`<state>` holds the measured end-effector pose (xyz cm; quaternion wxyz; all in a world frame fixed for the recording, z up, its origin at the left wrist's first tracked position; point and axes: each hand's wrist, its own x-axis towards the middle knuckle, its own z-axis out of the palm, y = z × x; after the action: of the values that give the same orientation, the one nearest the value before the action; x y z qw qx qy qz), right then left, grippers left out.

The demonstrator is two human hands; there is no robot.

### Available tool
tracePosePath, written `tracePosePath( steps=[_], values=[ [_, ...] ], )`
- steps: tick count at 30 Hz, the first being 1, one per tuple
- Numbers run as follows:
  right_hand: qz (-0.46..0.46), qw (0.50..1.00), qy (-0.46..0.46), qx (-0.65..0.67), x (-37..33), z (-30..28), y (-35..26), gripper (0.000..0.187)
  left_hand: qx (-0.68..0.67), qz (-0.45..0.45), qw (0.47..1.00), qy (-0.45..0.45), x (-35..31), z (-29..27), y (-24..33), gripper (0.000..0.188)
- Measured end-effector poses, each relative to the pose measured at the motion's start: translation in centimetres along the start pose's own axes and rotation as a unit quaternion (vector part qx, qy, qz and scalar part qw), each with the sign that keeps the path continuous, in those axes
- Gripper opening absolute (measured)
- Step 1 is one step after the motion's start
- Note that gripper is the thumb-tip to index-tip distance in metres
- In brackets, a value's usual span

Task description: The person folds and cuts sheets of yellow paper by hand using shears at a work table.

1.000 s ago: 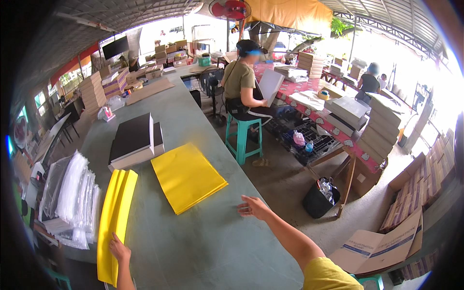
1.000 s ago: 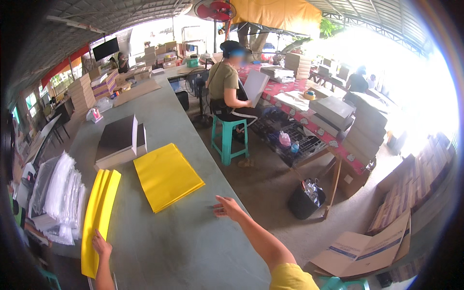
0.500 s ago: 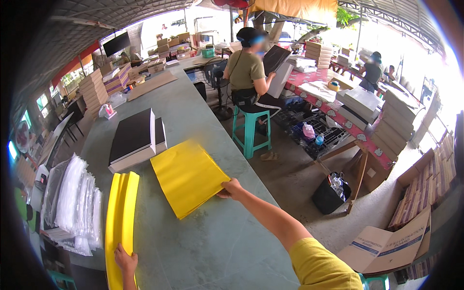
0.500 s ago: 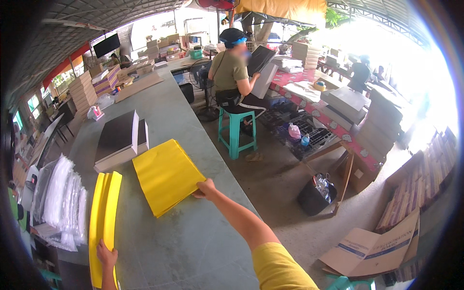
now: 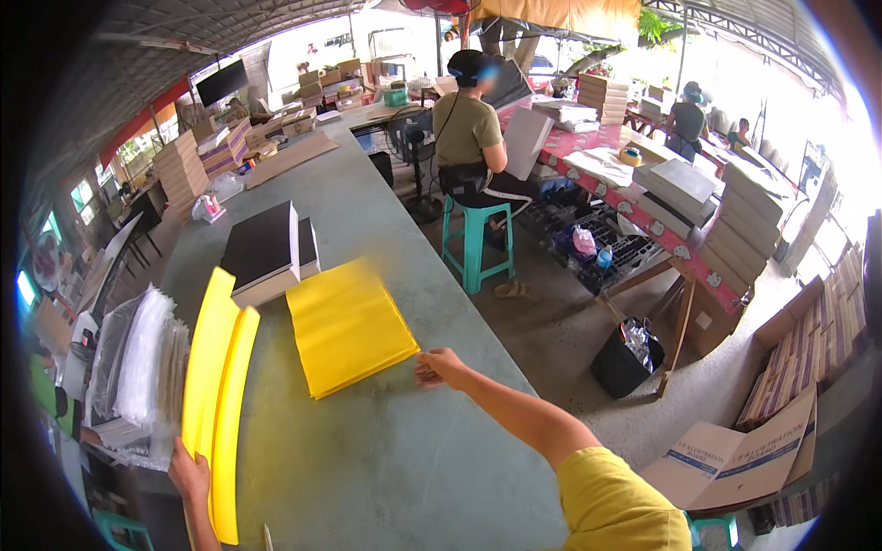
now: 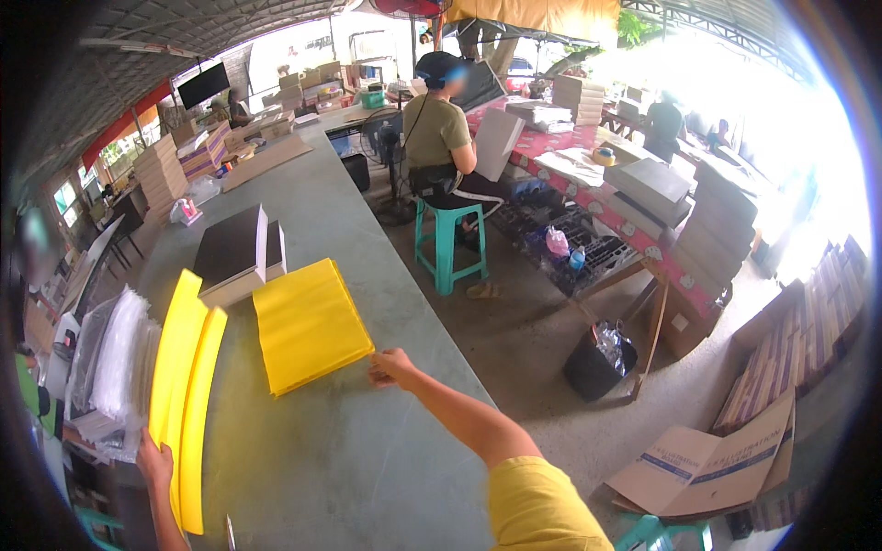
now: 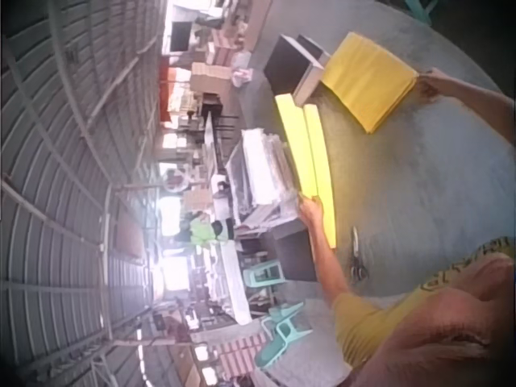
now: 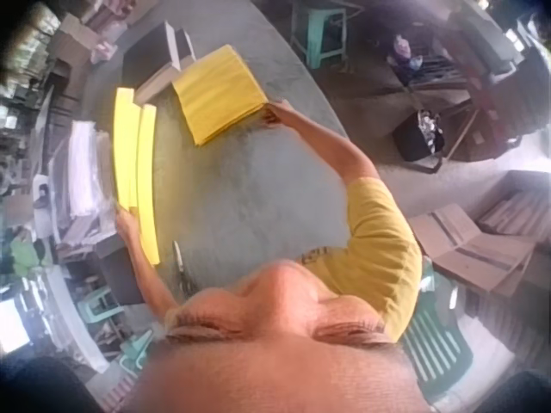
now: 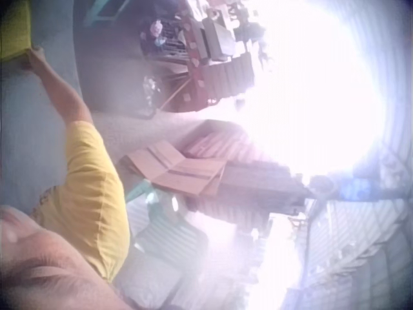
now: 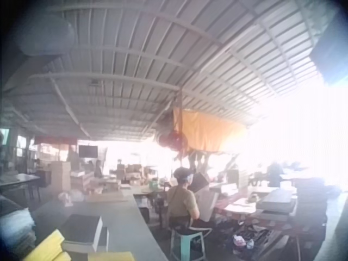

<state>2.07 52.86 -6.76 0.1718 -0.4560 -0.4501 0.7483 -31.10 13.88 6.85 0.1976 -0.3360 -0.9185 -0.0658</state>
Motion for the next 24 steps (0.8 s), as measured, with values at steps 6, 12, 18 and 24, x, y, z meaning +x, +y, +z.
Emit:
tracePosePath(
  steps=[6,12,18,24],
  values=[
    [-0.055,0.992,-0.075,-0.082,-6.3,1.0,0.4,0.039,-0.131,0.095,0.987,0.021,-2.7,-9.9,5.4,0.034],
    [-0.151,0.985,-0.063,-0.046,-14.1,2.6,1.2,0.052,-0.430,0.168,0.883,-0.084,-6.4,-17.8,11.5,0.029],
    [-0.246,0.940,-0.109,0.211,-21.1,1.0,9.6,0.062,-0.599,0.274,0.689,-0.303,-6.2,-13.4,14.5,0.044],
    [-0.008,0.902,-0.060,0.427,-29.1,-2.8,16.8,0.092,-0.306,0.402,0.838,-0.209,-11.2,1.4,21.4,0.067]
  ],
)
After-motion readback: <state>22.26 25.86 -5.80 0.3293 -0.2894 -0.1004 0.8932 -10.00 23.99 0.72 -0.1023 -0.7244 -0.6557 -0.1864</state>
